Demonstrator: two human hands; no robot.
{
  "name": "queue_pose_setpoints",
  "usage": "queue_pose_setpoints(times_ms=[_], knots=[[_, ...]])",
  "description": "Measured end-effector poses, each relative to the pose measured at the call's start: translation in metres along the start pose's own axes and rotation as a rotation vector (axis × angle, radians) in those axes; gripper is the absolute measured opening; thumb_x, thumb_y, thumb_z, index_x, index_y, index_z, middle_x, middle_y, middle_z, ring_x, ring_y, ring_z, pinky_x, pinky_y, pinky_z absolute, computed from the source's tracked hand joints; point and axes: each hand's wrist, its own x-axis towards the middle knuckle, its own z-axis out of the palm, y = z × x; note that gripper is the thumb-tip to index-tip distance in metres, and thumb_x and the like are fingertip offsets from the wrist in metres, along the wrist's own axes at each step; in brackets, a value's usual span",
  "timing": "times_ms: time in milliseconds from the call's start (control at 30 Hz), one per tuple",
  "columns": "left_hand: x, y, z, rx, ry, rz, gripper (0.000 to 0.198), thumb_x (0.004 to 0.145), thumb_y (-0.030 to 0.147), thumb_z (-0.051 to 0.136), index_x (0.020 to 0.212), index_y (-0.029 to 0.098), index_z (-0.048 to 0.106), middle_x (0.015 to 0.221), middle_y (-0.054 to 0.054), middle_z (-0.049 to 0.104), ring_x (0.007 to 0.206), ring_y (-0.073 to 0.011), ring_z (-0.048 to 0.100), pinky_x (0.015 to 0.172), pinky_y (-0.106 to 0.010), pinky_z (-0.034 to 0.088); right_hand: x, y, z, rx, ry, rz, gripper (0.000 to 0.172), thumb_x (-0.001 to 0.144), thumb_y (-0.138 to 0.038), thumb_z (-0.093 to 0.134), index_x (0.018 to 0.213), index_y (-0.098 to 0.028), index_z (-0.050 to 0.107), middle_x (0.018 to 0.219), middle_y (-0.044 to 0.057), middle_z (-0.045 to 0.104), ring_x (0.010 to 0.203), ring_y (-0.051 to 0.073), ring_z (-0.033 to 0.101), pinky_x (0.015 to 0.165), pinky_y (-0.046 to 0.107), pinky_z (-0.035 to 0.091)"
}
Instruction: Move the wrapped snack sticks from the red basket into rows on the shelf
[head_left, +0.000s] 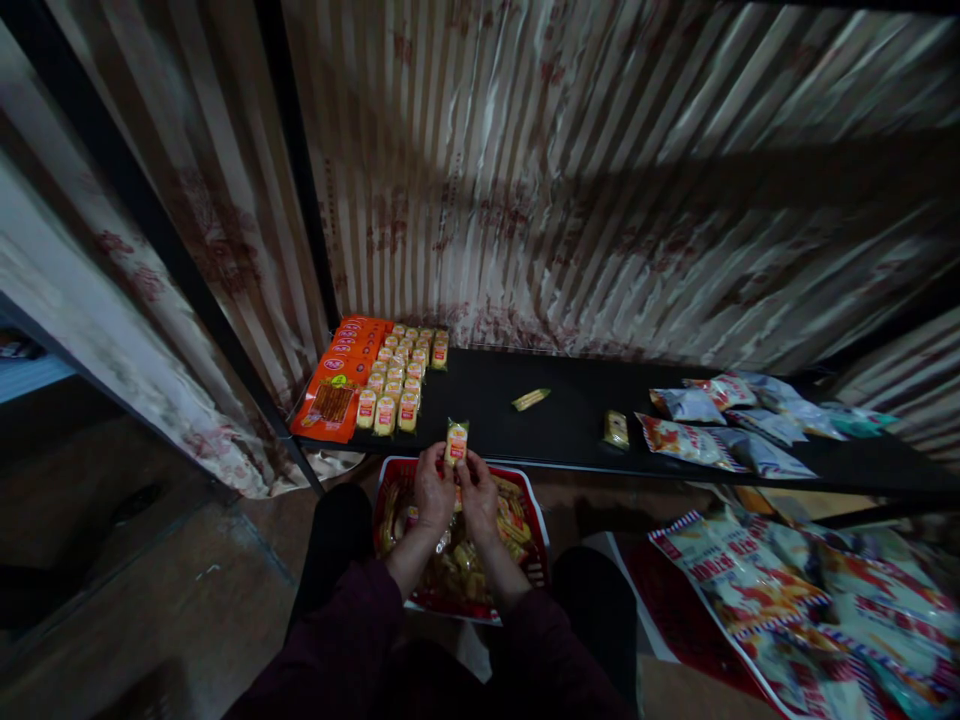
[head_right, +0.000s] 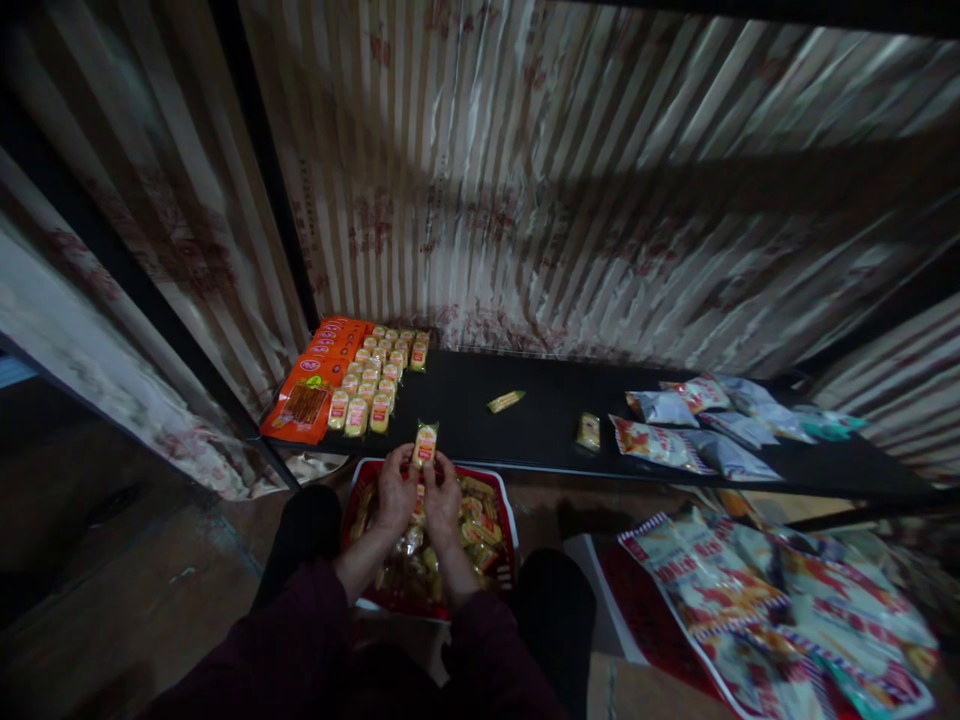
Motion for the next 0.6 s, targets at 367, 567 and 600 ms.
queue_pose_setpoints(times_ms=[367,567,600], knots=[[0.037,0.005,0.009,0.059,0.034,0.082,0.024,0.079,0.010,0.046,0.095,0.018,0.061,0.097,-0.008,0.062,0.092,-0.0184,0.057,0.087,-0.035,0.047,0.045,-0.007,0.016,0.039,-0.001,-0.030,0.042,0.075,-0.046,0.057,0.106,-0.017,0.060,0.106,0.009,0.067,0.093,0.021,0.062,0.088,0.037,0.046],[0.056,0.009,0.016,0.092,0.053,0.095,0.027,0.078,0.009,0.043,0.096,0.017,0.062,0.098,-0.009,0.063,0.096,-0.0196,0.056,0.093,-0.036,0.044,0.068,-0.010,0.023,0.022,0.002,-0.049,0.039,0.073,-0.044,0.059,0.100,-0.017,0.063,0.100,0.008,0.069,0.090,0.021,0.063,0.086,0.036,0.048],[0.060,0.010,0.017,0.101,0.062,0.092,0.028,0.078,0.008,0.043,0.096,0.017,0.062,0.098,-0.010,0.063,0.098,-0.0201,0.056,0.093,-0.037,0.043,0.072,-0.010,0.025,0.016,0.002,-0.055,0.037,0.073,-0.044,0.059,0.099,-0.018,0.063,0.098,0.008,0.070,0.089,0.021,0.063,0.086,0.036,0.048]])
